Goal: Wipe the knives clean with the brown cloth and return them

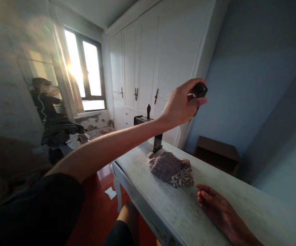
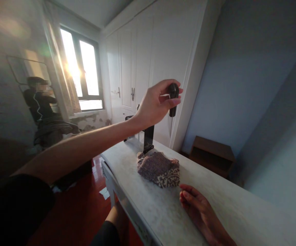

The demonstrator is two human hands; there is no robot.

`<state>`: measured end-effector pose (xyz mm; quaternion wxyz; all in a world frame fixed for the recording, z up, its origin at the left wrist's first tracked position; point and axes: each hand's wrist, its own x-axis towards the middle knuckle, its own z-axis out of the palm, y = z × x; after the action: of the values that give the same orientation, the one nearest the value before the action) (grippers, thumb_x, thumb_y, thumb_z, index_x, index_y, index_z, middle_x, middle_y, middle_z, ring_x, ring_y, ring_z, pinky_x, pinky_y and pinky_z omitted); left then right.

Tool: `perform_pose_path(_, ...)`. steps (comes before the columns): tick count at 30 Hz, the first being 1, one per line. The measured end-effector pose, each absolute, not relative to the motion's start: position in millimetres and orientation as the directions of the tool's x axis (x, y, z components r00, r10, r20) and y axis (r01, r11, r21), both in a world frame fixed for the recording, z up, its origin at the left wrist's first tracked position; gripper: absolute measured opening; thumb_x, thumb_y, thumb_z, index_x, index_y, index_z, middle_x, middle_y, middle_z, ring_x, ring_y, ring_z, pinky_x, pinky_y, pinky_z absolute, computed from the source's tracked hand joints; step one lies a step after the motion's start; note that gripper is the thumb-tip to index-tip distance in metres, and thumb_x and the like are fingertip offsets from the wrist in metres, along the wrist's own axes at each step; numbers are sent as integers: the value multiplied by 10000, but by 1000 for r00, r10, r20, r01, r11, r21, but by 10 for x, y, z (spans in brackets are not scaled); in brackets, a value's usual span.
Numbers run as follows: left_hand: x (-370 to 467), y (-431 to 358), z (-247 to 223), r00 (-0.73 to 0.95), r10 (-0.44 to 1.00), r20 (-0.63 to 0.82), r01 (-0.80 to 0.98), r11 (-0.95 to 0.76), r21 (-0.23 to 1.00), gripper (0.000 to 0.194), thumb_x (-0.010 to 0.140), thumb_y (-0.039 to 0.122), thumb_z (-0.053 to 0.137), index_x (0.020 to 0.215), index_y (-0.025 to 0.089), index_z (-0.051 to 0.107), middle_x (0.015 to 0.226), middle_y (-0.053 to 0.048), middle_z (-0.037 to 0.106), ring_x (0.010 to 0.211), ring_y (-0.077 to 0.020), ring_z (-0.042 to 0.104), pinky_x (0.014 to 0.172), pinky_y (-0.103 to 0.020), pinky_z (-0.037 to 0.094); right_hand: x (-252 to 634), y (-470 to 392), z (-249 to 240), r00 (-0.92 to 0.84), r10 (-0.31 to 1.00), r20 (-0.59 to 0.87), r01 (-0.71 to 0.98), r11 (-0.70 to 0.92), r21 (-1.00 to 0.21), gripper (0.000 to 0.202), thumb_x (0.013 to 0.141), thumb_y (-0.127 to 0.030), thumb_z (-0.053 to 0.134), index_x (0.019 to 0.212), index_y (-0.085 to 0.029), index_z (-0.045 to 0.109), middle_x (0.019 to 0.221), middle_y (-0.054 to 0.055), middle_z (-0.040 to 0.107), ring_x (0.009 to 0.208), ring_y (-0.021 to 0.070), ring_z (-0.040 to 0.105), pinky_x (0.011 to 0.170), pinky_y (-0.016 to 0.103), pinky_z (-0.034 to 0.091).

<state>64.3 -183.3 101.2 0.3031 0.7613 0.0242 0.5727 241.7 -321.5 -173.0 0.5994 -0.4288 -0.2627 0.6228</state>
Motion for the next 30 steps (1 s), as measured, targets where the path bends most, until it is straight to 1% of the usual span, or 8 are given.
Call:
perform_pose_path(3,739,-1951,615,325,350,879,-430,-773,467,328,785,98,609,1098,180,560,1105,-69,650,1065,-180,622,919,-314,508,2409,-3242,-1707,62,980,-191,-515,-132,-847,376,691,-321,833,1018,-185,706,886,37,687,778,126,634,706,208,540)
perform_pose_path(7,875,-2111,66,272,399,876,-518,-707,482,339,838,157,590,1168,183,515,1178,-109,641,1084,-189,629,950,-320,503,2398,-3288,-1660,13,990,-141,-508,-115,-854,364,779,-391,752,1073,-184,697,941,51,679,840,151,630,756,248,529)
perform_pose_path(10,967,-2215,-279,250,422,871,-548,-681,487,326,870,209,583,1184,185,498,1169,-120,647,1101,-203,626,968,-341,496,2370,-3310,-1599,-11,993,-116,-506,-106,-856,379,776,-417,748,1064,-176,699,925,50,671,825,151,620,741,253,517)
perform_pose_path(12,1001,-2263,-451,218,490,844,-568,-640,518,302,884,239,578,1176,210,502,1162,-119,649,1098,-208,631,968,-346,500,2344,-3312,-1558,-14,994,-113,-502,-104,-858,378,768,-418,754,1050,-172,702,913,49,667,809,146,614,730,252,510)
perform_pose_path(16,955,-2279,-667,73,654,753,-604,-572,555,284,863,268,621,1127,226,526,1097,-98,663,1064,-214,647,985,-367,495,2316,-3285,-1536,51,986,-160,-490,-115,-864,356,749,-392,777,1010,-162,704,883,51,670,773,131,610,718,238,505)
perform_pose_path(19,822,-2237,-761,-24,723,690,-592,-567,573,304,833,278,664,1104,208,543,1059,-84,674,1041,-210,654,975,-360,499,2334,-3254,-1570,98,974,-207,-504,-131,-854,324,724,-329,804,975,-152,703,850,44,671,739,110,611,700,209,504)
perform_pose_path(25,494,-2148,-921,-137,761,634,-552,-590,589,338,808,310,696,1094,199,553,1024,-73,690,1037,-214,657,968,-367,500,2374,-3236,-1598,94,971,-218,-518,-139,-844,293,742,-269,791,984,-139,690,840,33,671,722,90,620,694,184,518)
perform_pose_path(30,274,-2083,-1040,-180,783,595,-556,-580,595,378,796,322,713,1115,187,563,1046,-86,684,1048,-228,657,981,-391,492,2367,-3183,-1615,253,940,-230,-437,-101,-894,411,655,-272,846,1004,-160,661,891,27,671,715,100,635,644,191,537)
